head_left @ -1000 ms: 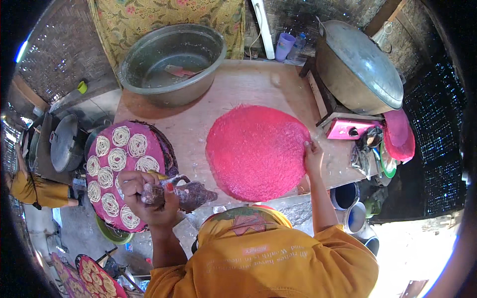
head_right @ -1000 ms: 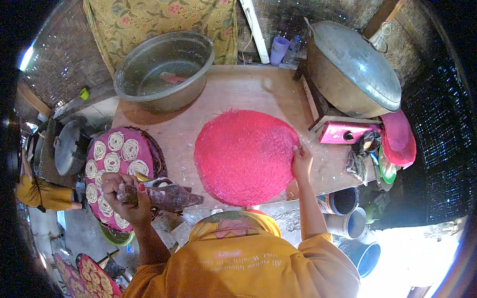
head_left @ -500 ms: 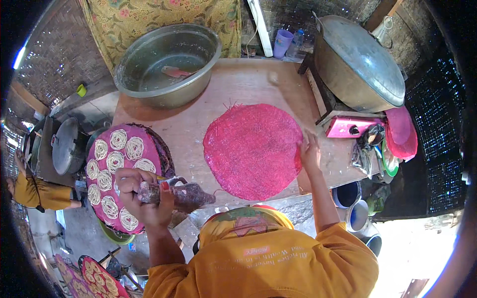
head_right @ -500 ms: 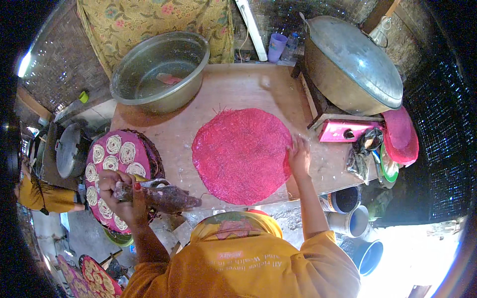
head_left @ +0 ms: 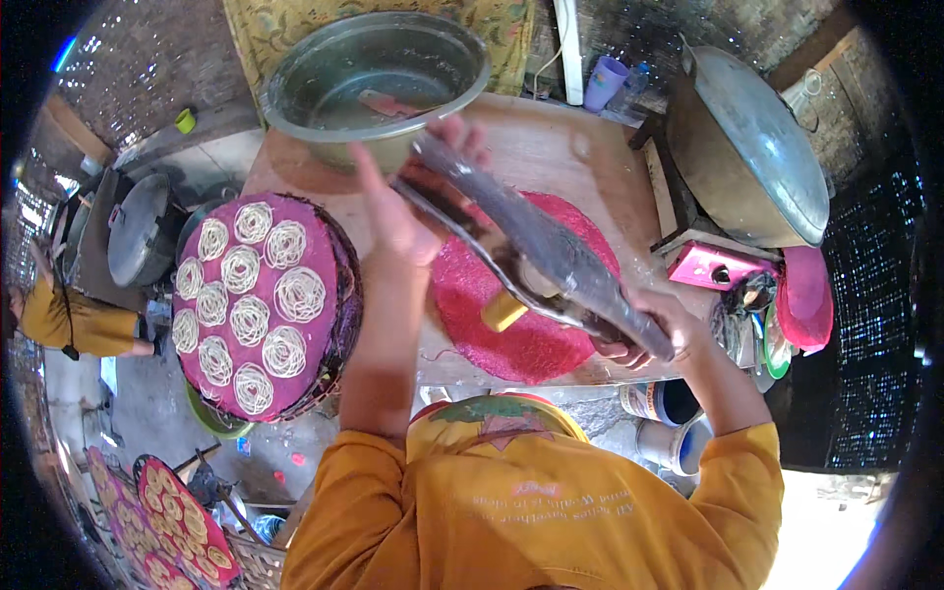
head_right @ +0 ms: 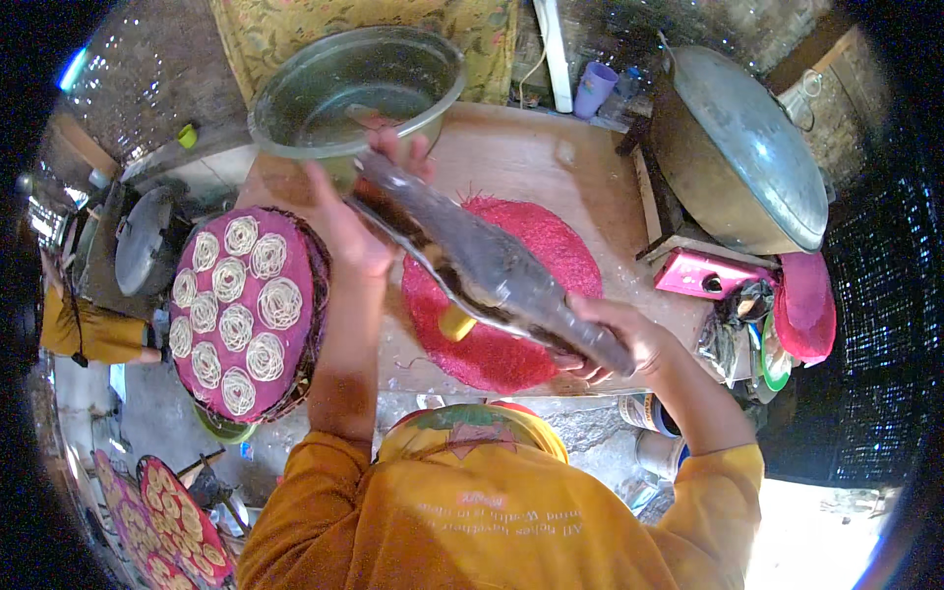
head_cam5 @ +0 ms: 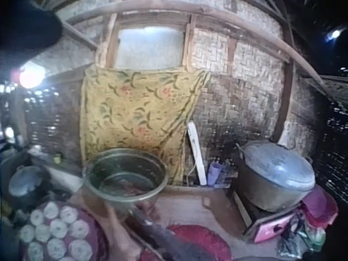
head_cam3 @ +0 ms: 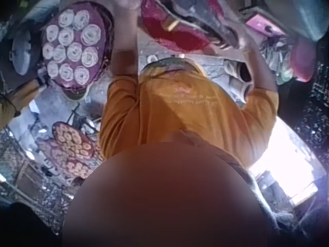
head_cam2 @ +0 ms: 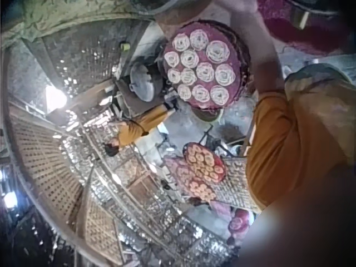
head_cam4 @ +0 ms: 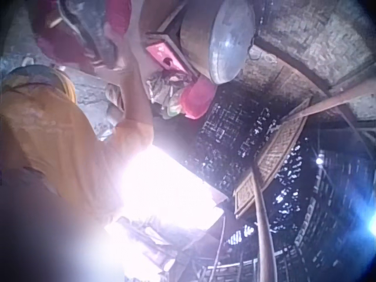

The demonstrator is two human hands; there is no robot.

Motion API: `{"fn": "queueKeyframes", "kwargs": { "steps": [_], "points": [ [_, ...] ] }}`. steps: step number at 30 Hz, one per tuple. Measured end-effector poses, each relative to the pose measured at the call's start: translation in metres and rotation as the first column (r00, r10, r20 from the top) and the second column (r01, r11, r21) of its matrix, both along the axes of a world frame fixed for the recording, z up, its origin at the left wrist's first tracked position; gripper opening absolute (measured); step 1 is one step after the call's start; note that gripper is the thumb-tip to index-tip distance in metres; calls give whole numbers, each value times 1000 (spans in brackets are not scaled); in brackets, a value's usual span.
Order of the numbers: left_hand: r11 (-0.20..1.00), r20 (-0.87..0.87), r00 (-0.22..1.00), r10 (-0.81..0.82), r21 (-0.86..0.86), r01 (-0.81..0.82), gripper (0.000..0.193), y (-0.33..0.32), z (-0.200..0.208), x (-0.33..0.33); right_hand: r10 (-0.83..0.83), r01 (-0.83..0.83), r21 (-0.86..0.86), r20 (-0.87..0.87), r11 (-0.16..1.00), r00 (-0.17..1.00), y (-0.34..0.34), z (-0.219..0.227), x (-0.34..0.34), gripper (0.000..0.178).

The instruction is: The person pipes swirls of dough onto small circular mats using a handheld manual extruder tool.

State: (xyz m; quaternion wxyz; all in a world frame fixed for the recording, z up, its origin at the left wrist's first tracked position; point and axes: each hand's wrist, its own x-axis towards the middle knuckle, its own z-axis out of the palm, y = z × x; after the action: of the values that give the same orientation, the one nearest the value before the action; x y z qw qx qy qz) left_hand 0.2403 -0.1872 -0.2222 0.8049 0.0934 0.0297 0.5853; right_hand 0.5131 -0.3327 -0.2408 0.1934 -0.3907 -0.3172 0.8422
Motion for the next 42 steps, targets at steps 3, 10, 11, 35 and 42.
{"fn": "queueKeyframes", "kwargs": {
  "steps": [3, 10, 11, 35, 42],
  "points": [
    [994, 49, 998, -30, 107, 25, 56, 15, -79, 3, -36, -142, -382, -424, 913, 905, 12, 5, -24, 64],
    [955, -46, 998, 40, -294, -52, 44, 11, -133, 6, 76, -84, -16, 625, 996, 777, 8, -21, -44, 67],
    [968, -27, 998, 50, -246, -55, 44, 14, -133, 2, 78, -88, -15, 624, 996, 778, 9, -22, -49, 67],
    [963, -26, 994, 104, -248, -108, 46, 4, -133, -8, -83, -264, 311, 775, 913, 627, 9, -51, -43, 56],
    [995, 25, 995, 96, -43, -95, 52, 42, -108, -35, -51, -193, 254, 719, 948, 693, 44, -29, -63, 64]
  ]
}}
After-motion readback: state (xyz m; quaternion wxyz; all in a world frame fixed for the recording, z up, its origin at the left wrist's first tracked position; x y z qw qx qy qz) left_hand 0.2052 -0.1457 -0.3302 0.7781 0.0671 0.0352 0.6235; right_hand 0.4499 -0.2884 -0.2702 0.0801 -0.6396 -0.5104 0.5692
